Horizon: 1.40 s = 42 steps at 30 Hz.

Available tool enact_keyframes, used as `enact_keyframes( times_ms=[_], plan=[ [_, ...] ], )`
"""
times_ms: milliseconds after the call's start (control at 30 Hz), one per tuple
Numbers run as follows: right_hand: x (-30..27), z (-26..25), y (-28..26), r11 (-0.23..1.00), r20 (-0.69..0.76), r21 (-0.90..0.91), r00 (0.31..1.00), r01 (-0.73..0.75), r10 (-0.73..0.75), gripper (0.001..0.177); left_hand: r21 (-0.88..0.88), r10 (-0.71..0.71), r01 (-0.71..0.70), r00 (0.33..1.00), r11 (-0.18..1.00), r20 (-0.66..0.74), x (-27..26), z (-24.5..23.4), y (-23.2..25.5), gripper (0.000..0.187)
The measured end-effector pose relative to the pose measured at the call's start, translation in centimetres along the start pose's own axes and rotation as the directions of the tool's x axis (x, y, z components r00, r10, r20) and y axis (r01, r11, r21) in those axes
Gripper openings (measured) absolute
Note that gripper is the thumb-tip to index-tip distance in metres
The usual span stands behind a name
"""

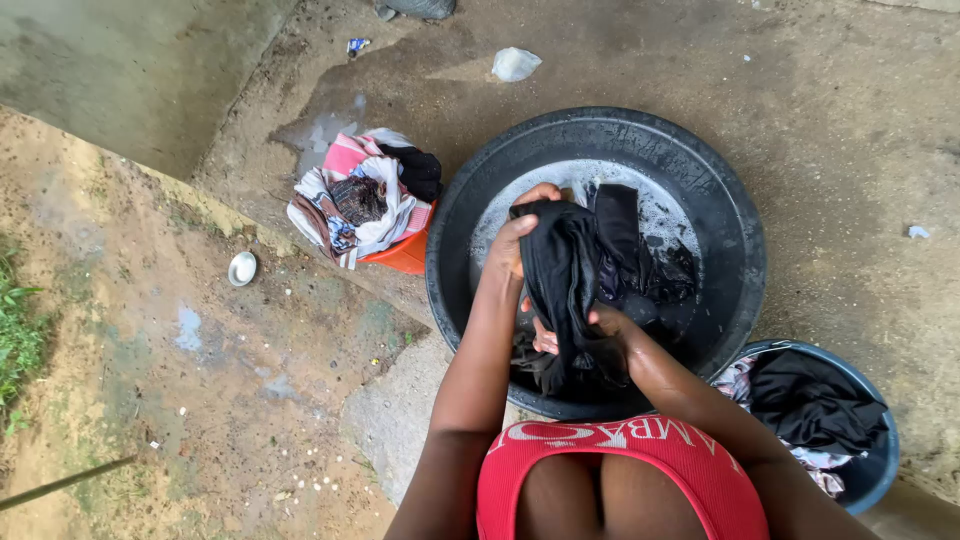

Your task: Hand-washing clothes in a large basin of soapy water.

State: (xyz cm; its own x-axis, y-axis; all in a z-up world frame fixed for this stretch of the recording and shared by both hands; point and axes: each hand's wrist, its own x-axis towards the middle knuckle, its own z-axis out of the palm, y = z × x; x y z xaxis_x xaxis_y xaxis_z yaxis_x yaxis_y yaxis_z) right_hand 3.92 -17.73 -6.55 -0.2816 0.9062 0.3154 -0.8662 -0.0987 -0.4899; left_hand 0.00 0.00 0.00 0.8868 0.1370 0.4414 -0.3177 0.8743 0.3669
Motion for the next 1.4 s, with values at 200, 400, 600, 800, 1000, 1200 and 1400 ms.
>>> enact_keyframes(
  times_ms=[200,400,600,800,1000,1200,1400],
  plan=[
    [-1.1,-11.6,4.1,0.959,-0.556,-0.219,0.831,-0.180,0.029,0.089,0.612,0.207,0.317,0.746,0.725,-0.632,-1.7,-4.7,0.3,0.034],
    [0.3,-12.3,6.7,0.631,-0.647,-0.706,0.655,-0.321,-0.390,0.081,0.786,0.576,0.516,0.775,-0.340,-0.260,-3.8,-7.9,-2.6,0.031],
    [-2.0,-9.3,3.4,0.702,-0.757,-0.583,0.588,-0.409,-0.285,0.088,0.602,0.447,0.699,0.713,-0.386,-0.541,-4.1,-6.9,-1.2,0.042],
    [-2.9,-4.2,-0.5,0.969,-0.498,-0.189,0.866,-0.159,0.045,0.075,0.457,-0.057,0.294,0.885,0.839,-0.463,-1.7,1.8,1.3,0.111],
    [-1.4,-2.8,-1.1,0.973,-0.412,-0.068,0.895,-0.219,0.173,0.075,0.161,-0.115,0.134,0.986,0.978,-0.119,-2.3,-2.8,-0.4,0.077],
    [-1.8,-11.7,4.4,0.822,-0.629,-0.500,0.767,-0.271,-0.130,0.072,0.521,0.063,0.530,0.658,0.669,-0.750,-5.5,-10.0,-3.4,0.026],
    [-5.2,-16.4,12.5,0.619,-0.674,-0.618,0.732,-0.485,-0.099,0.046,0.640,0.288,0.752,0.655,-0.158,-0.699,-11.6,-14.3,-9.3,0.038]
  ],
)
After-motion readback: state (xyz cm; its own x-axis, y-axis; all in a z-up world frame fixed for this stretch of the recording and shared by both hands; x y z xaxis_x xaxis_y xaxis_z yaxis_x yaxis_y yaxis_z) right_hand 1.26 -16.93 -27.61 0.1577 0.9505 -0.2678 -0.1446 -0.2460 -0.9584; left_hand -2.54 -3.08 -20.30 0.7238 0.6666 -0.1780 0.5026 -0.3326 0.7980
